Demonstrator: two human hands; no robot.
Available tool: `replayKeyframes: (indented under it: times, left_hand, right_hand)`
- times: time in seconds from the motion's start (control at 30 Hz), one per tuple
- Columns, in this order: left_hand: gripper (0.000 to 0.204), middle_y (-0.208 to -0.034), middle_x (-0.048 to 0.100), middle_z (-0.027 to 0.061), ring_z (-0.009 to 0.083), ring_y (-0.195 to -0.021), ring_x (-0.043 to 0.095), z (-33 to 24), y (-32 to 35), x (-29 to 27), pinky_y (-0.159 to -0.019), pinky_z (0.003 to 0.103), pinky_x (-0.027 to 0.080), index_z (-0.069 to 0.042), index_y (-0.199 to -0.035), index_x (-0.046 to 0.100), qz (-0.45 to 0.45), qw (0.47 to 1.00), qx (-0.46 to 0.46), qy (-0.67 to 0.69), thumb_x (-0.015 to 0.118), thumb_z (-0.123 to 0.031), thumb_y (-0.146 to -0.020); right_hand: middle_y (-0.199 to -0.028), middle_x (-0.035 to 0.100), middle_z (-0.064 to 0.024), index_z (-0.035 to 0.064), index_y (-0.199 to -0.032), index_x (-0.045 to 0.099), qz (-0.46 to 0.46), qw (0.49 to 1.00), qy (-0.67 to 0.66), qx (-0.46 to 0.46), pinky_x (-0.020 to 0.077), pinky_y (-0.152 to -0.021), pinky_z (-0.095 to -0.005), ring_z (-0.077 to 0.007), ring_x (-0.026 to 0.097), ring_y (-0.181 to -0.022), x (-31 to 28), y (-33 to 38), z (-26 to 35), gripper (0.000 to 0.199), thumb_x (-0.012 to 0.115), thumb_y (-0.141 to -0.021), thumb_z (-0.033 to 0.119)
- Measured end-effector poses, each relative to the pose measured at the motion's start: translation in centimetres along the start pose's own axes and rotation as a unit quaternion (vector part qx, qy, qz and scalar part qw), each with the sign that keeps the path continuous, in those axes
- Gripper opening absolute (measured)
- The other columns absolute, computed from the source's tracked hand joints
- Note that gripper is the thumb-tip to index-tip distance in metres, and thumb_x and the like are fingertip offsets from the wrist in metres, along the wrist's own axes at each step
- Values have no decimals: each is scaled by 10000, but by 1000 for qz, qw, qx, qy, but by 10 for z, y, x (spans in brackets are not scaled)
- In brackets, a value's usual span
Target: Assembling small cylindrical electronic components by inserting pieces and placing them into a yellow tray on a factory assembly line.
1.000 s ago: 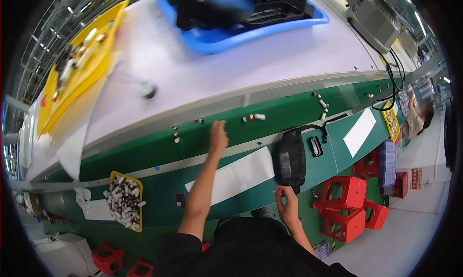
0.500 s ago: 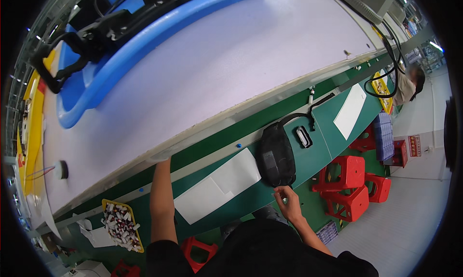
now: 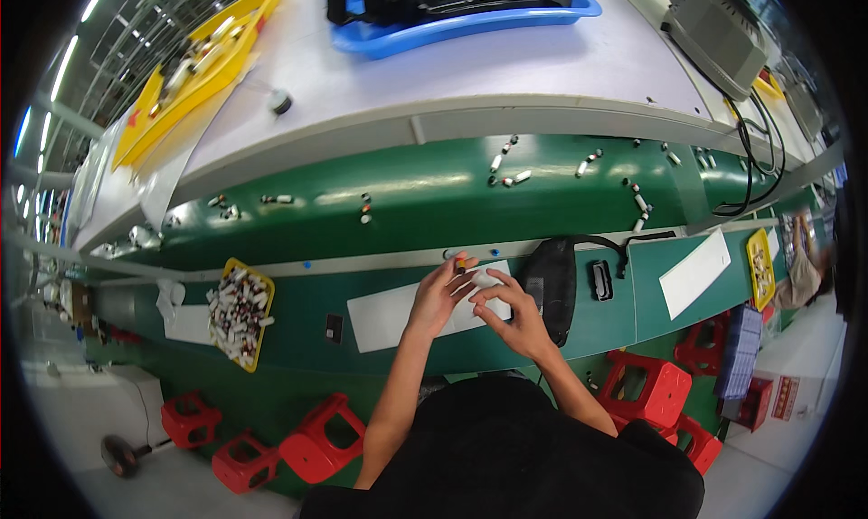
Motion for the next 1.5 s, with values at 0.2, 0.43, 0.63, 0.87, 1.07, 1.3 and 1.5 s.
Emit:
replayKeyframes:
  times: [0.2,0.43,0.63,0.87,1.07,1.3,1.5]
  left_hand:
    - [353,-1176,638,127,214,-1113,633,-5,30,15,-962,309,516,31,-1328,535,-8,989,123,-80,543,-141,-1020]
    - [408,-1222,634,165,212,-1096,643,-13,45,28,-992,321,509,46,-1364,513,2,976,156,-153,587,-77,-982]
    - [378,-1208,646,188,221,-1058,665,-19,47,45,-970,328,533,72,-1296,564,-2,971,133,-201,617,-111,-969]
    - [336,-1146,671,195,244,-1046,678,-14,46,52,-946,330,566,81,-1250,594,-15,980,138,-140,604,-119,-980]
    - [272,-1098,697,181,212,-992,692,-22,49,55,-903,317,591,58,-1200,643,-22,978,151,-143,619,-77,-965]
    - [267,-1070,710,161,184,-962,692,-26,56,68,-879,310,596,48,-1173,666,7,971,140,-196,662,-74,-935]
    - [261,-1033,715,158,183,-943,692,-22,60,75,-863,319,601,70,-1148,670,-4,967,134,-218,677,-58,-920]
  right_hand:
    - [-1030,680,-102,-9,-1025,671,99,980,-159,62,471,-943,-342,-210,619,-1030,2,6,6,158,703,-886,60]
    - [-1030,686,-97,0,-1028,679,84,993,-77,8,485,-838,-322,-184,618,-938,-9,14,24,148,694,-893,60]
    - [-947,696,-58,46,-1013,696,83,996,3,-41,481,-832,-345,-237,611,-905,-19,15,40,135,691,-879,68]
    - [-952,686,-68,63,-1013,688,112,992,38,-40,470,-851,-389,-275,586,-946,-23,22,43,139,692,-874,70]
    - [-974,693,-53,60,-1018,687,88,993,25,-72,465,-914,-383,-270,592,-1028,-35,28,44,161,705,-858,53]
    - [-976,665,-76,31,-1163,621,-7,998,19,-63,471,-906,-363,-239,618,-985,-52,7,66,303,677,-866,7]
    - [-1009,652,-119,82,-1247,558,9,998,38,-43,513,-843,-397,-300,640,-949,-46,-6,68,370,654,-892,38]
Point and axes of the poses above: each hand's wrist, its own y-axis away from the middle knuckle, its own x-axis out of the palm, z = x × y, the point moved 2 cm from there along -y, towards the middle knuckle
